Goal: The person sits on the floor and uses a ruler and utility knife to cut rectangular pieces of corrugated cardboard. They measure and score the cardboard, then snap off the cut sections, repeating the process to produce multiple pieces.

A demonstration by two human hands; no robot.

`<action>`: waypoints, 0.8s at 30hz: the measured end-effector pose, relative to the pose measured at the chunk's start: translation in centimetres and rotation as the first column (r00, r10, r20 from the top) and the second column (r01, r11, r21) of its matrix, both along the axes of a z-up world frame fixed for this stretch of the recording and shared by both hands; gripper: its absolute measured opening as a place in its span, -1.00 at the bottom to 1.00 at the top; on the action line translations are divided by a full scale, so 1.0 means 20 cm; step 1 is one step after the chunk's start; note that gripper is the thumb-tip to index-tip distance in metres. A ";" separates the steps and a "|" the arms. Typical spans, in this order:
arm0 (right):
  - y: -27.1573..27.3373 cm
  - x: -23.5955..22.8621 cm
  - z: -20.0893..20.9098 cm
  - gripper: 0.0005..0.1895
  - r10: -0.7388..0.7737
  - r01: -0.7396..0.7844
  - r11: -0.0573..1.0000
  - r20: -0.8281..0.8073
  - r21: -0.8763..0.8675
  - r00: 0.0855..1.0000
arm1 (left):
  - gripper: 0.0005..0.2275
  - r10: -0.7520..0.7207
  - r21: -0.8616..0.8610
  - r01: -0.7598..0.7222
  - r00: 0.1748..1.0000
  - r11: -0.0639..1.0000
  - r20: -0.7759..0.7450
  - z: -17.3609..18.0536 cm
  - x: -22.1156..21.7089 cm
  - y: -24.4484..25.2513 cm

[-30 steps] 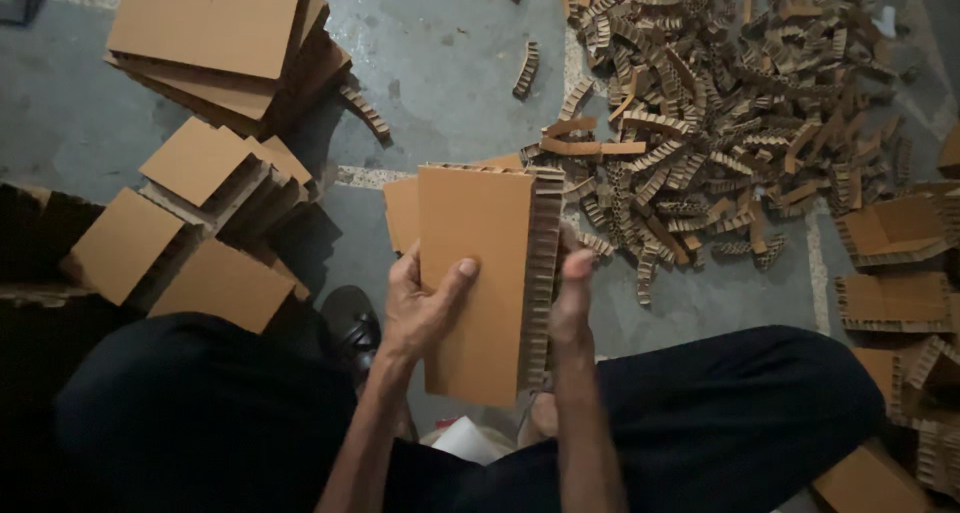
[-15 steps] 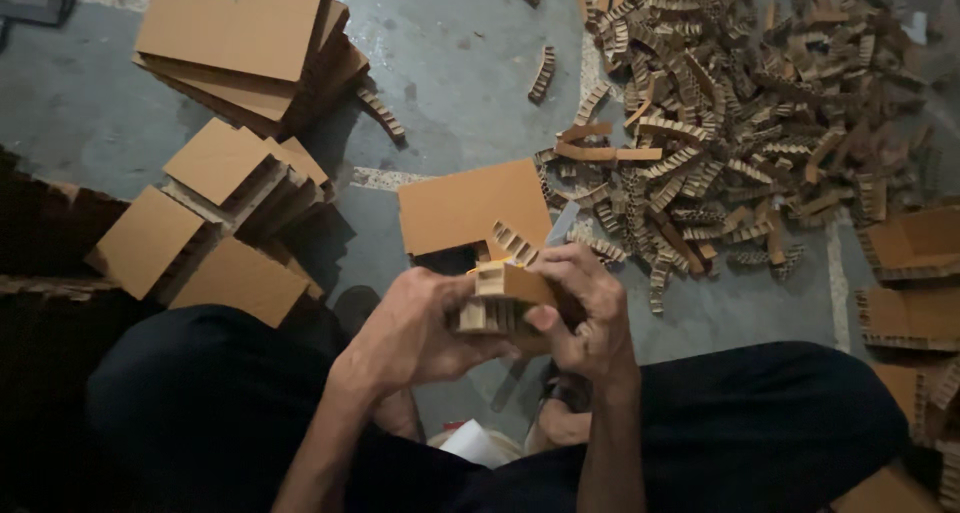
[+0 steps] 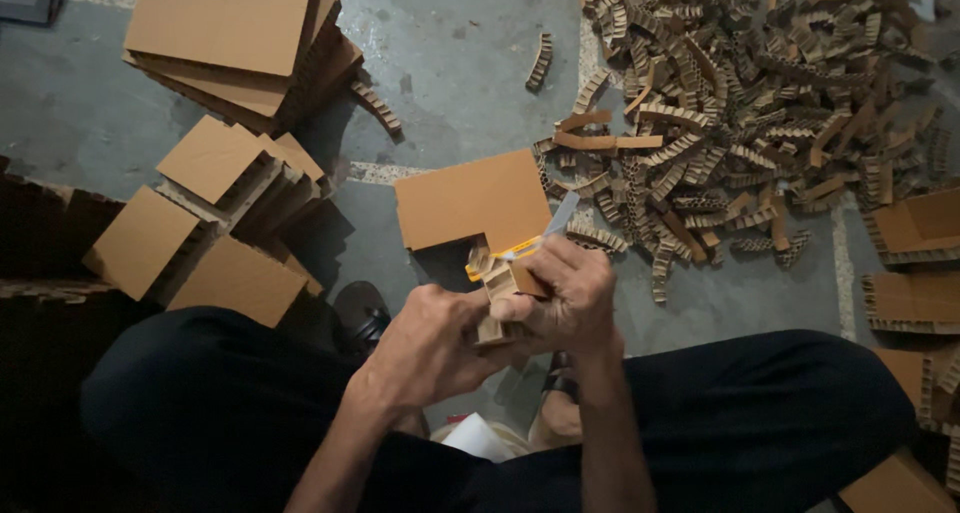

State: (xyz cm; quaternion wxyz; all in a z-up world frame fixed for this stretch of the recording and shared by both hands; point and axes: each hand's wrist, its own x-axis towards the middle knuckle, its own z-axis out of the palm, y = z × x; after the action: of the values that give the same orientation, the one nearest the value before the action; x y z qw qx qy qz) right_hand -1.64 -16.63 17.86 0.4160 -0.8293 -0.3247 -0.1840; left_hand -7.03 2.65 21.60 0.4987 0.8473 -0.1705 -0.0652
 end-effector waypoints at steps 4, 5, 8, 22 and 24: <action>0.02 0.00 -0.02 -0.47 0.001 0.013 0.998 0.255 -0.054 0.967 | -0.73 -0.016 -0.029 0.017 0.999 0.999 0.039 -0.01 0.01 0.01; 0.02 0.00 -0.02 -0.44 0.002 0.017 0.997 0.263 -0.070 0.965 | -0.72 -0.027 -0.040 0.029 0.998 0.999 0.049 -0.01 0.03 0.02; 0.03 0.04 -0.05 -0.42 -0.187 0.198 0.976 0.117 -0.090 0.975 | -0.68 -0.044 0.114 0.046 0.999 0.992 -0.025 0.00 0.04 0.01; -0.16 0.02 0.07 -0.09 -0.009 0.131 0.917 -0.308 0.377 0.951 | -0.63 0.102 -0.015 -0.102 0.995 0.995 0.010 0.12 0.04 0.15; -0.17 0.02 0.03 -0.12 -0.066 0.114 0.975 -0.244 0.188 0.967 | -0.65 0.117 -0.004 -0.117 0.992 0.993 -0.046 0.13 0.04 0.17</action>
State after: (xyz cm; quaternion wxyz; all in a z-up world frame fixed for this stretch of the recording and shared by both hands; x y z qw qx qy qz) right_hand -1.32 -19.94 18.54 0.5244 -0.8130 -0.2145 -0.1344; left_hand -6.25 5.98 24.23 0.5081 0.8526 -0.1094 -0.0546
